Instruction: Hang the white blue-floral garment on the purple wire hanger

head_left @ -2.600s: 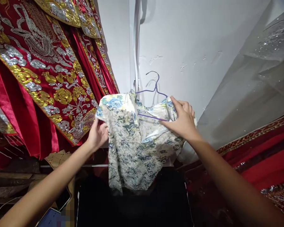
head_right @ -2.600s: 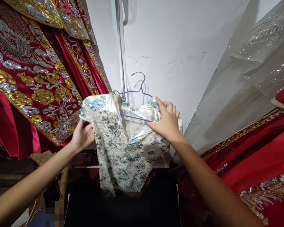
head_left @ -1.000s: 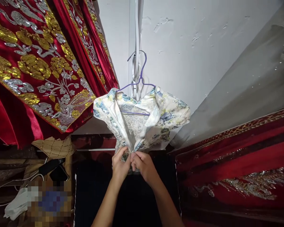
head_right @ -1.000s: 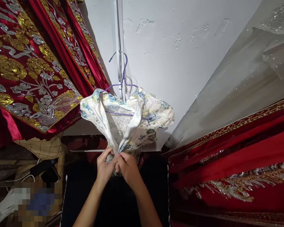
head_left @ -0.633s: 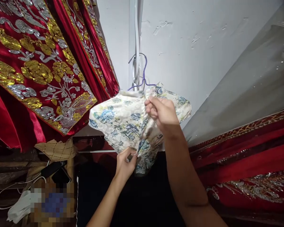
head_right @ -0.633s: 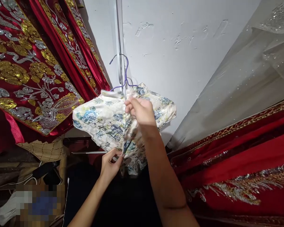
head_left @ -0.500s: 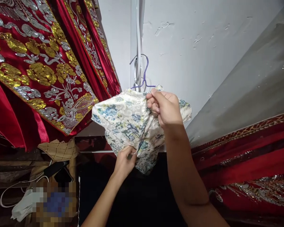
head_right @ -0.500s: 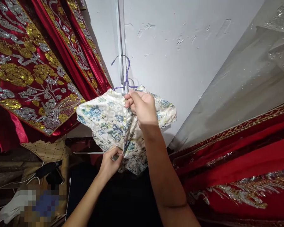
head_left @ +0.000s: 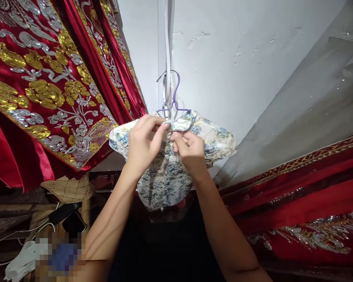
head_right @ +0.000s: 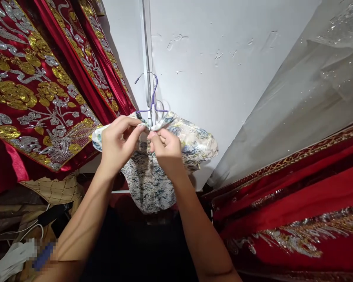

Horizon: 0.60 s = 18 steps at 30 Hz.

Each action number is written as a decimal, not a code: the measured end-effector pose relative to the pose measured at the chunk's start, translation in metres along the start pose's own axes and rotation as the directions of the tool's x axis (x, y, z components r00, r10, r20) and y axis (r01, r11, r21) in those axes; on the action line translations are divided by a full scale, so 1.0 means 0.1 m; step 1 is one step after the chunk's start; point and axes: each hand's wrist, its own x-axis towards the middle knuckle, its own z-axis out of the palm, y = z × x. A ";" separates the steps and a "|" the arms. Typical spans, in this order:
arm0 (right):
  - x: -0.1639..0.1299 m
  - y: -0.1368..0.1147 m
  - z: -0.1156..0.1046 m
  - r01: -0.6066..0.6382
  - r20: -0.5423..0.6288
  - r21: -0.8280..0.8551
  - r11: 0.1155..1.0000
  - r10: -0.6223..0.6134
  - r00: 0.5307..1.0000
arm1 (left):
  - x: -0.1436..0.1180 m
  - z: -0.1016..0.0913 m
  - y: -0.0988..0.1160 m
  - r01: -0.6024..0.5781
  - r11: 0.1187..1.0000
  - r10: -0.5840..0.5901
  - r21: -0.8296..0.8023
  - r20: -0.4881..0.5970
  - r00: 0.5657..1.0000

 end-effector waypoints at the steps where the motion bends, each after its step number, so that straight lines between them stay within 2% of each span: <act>1: -0.02 0.11 0.00 -0.021 -0.007 -0.009 1.000 0.020 1.000 | -0.01 -0.03 -0.02 0.004 1.000 -0.003 0.011 -0.053 0.999; 3: -0.10 0.34 -0.02 -0.090 -0.025 -0.043 0.995 0.089 0.996 | -0.06 -0.15 -0.13 0.044 0.999 -0.047 -0.016 -0.234 0.971; 4: -0.17 0.45 -0.02 -0.127 -0.039 -0.068 0.990 0.125 0.991 | -0.09 -0.24 -0.22 0.076 0.995 -0.096 -0.070 -0.351 0.931; 6: -0.35 0.64 -0.03 -0.193 -0.088 -0.080 0.978 0.186 0.979 | -0.20 -0.43 -0.46 0.140 0.945 -0.287 -0.296 -0.540 0.791; 7: -0.46 0.71 -0.03 -0.219 -0.108 -0.059 0.974 0.212 0.971 | -0.27 -0.51 -0.59 0.168 0.869 -0.433 -0.465 -0.553 0.712; 8: -0.57 0.76 -0.02 -0.240 -0.119 -0.021 0.971 0.236 0.965 | -0.37 -0.57 -0.72 0.201 0.738 -0.598 -0.644 -0.488 0.636; 9: -0.67 0.80 -0.02 -0.257 -0.122 0.027 0.966 0.258 0.958 | -0.48 -0.59 -0.82 0.231 0.579 -0.731 -0.782 -0.372 0.572; 10: -0.77 0.83 -0.01 -0.272 -0.122 0.075 0.959 0.279 0.952 | -0.60 -0.58 -0.91 0.247 0.441 -0.809 -0.863 -0.263 0.525; 11: -0.86 0.85 -0.01 -0.285 -0.125 0.114 0.952 0.298 0.946 | -0.72 -0.54 -0.96 0.268 0.343 -0.849 -0.901 -0.175 0.499; 12: -0.93 0.86 -0.01 -0.301 -0.137 0.146 0.943 0.320 0.937 | -0.83 -0.48 -0.98 0.290 0.300 -0.863 -0.909 -0.129 0.488; 13: -0.99 0.87 -0.03 -0.315 -0.161 0.179 0.932 0.344 0.925 | -0.93 -0.40 -0.97 0.316 0.313 -0.862 -0.896 -0.128 0.490; 14: -1.03 0.88 -0.06 -0.327 -0.189 0.215 0.920 0.367 0.911 | -1.01 -0.33 -0.94 0.339 0.378 -0.845 -0.861 -0.172 0.506; 16: -1.09 0.87 -0.15 -0.331 -0.228 0.272 0.903 0.395 0.890 | -1.05 -0.22 -0.84 0.357 0.618 -0.740 -0.700 -0.365 0.565; 18: -1.13 0.83 -0.25 -0.323 -0.230 0.282 0.903 0.390 0.891 | -0.95 -0.22 -0.76 0.312 0.863 -0.500 -0.399 -0.574 0.648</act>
